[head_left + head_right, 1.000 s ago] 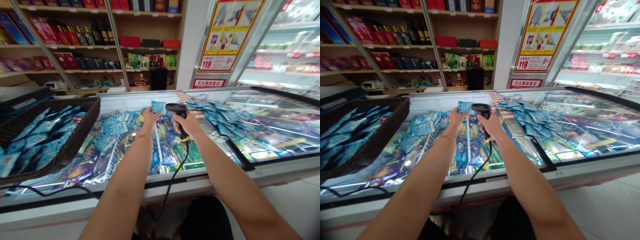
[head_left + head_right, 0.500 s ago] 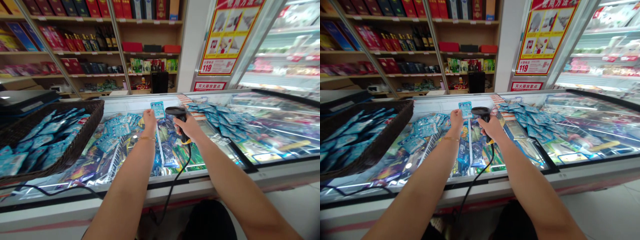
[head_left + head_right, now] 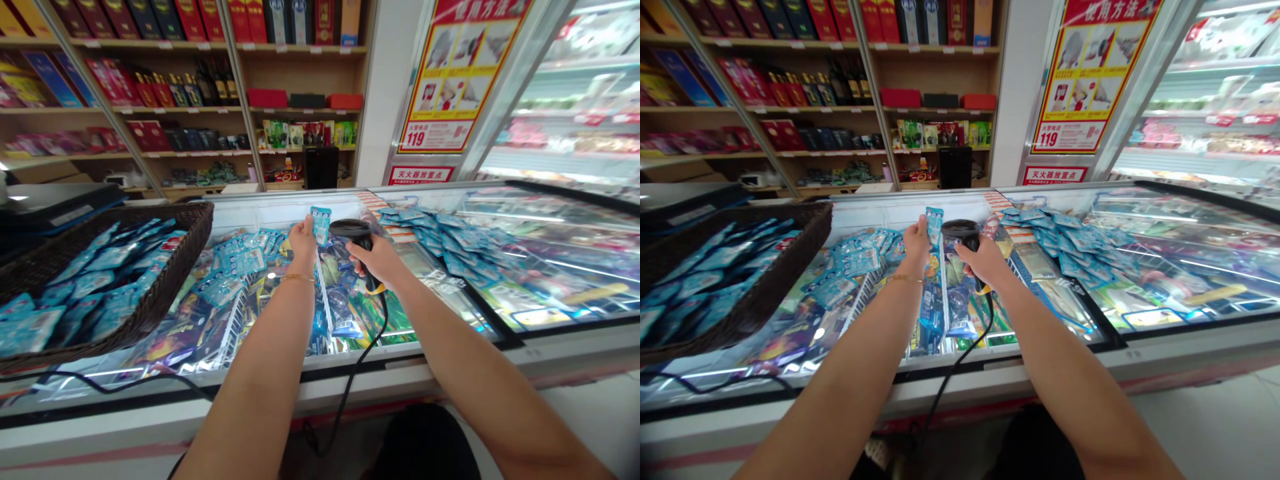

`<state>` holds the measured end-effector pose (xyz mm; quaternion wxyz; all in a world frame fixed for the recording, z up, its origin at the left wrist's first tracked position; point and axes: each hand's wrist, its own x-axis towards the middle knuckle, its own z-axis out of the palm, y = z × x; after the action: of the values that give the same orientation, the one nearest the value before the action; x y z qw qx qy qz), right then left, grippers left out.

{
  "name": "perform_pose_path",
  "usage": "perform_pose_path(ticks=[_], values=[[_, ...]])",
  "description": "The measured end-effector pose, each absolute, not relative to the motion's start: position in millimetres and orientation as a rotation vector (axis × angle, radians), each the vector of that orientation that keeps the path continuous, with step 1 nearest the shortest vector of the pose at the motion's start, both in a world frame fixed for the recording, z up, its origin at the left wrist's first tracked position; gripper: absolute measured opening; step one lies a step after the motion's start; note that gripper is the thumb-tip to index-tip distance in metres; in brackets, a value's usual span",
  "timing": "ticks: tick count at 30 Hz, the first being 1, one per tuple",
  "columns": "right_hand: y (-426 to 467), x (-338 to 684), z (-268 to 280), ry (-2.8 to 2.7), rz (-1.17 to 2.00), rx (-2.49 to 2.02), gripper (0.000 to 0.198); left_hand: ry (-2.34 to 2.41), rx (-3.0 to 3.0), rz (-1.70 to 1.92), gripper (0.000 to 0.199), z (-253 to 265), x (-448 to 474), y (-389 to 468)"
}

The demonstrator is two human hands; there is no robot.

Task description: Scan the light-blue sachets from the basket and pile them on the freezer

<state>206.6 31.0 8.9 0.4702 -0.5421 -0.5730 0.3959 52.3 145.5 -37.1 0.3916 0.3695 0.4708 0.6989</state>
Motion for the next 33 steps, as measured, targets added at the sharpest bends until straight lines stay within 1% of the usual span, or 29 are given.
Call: perform_pose_path(ticks=[3,7,13,17,25,33], values=[[28.1,205.1,12.0,-1.389,0.973,-1.312,0.021,1.196,0.865,1.704,0.041,-35.7,51.0,144.9],[27.0,204.5,13.3,-1.352,0.994,-1.298,0.024,1.117,0.777,1.773,0.033,-32.6,52.2,144.1],[28.4,206.0,10.8,-1.413,0.935,-1.326,0.020,1.136,0.908,1.772,0.018,-33.8,55.0,144.2],[28.4,206.6,11.3,-1.433,0.896,-1.357,0.022,1.121,0.934,1.786,0.012,-34.8,54.4,143.7],[28.0,207.6,12.3,-1.444,0.883,-1.376,0.022,1.104,0.920,1.803,0.017,-34.6,52.8,142.4],[28.4,207.1,12.2,-1.408,0.908,-1.366,0.024,1.154,0.905,1.804,0.015,-32.2,52.9,143.7]])
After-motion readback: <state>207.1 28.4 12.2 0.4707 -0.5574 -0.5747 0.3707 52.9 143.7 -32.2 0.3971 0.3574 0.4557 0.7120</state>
